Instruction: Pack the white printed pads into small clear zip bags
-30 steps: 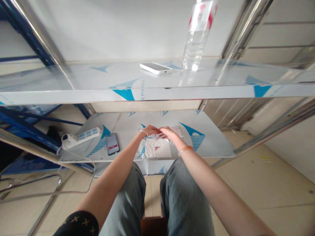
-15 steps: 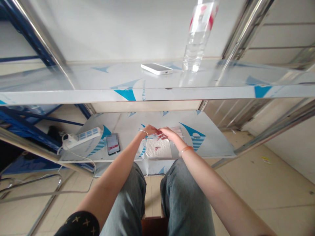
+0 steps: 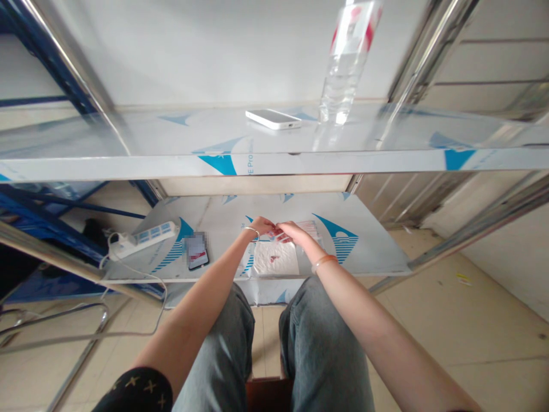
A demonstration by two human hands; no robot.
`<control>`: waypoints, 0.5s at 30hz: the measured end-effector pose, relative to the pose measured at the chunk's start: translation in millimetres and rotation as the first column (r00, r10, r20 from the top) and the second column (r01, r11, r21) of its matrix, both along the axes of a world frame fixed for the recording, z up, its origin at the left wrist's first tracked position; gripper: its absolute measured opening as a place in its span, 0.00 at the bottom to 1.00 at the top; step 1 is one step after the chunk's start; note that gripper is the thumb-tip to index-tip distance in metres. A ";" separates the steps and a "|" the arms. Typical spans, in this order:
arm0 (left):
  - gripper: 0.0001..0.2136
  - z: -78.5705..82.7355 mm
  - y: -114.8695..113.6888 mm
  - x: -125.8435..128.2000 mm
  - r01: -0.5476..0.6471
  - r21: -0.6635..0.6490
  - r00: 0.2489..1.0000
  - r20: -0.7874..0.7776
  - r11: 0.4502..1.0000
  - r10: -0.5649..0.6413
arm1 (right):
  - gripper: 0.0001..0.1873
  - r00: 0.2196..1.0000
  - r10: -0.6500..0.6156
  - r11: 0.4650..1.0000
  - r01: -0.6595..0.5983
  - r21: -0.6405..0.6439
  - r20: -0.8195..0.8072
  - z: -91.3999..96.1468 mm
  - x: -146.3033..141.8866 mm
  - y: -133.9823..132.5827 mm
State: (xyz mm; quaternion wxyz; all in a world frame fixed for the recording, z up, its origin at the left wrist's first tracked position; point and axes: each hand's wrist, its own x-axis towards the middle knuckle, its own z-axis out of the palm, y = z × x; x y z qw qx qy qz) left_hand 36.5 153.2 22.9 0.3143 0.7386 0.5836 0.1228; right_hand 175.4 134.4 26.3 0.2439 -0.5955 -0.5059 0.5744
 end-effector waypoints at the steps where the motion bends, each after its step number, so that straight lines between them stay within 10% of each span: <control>1: 0.13 0.7 0.4 1.0 0.020 0.003 1.000 -0.009 1.000 -0.020 | 0.12 1.000 -0.009 1.000 0.009 0.008 0.005 1.6 -0.9 -1.5; 15: 0.13 10.6 -0.1 1.2 0.170 0.143 0.934 -0.339 0.975 -0.113 | 0.15 0.992 -0.051 0.995 0.041 0.094 0.113 -4.7 -15.3 -5.6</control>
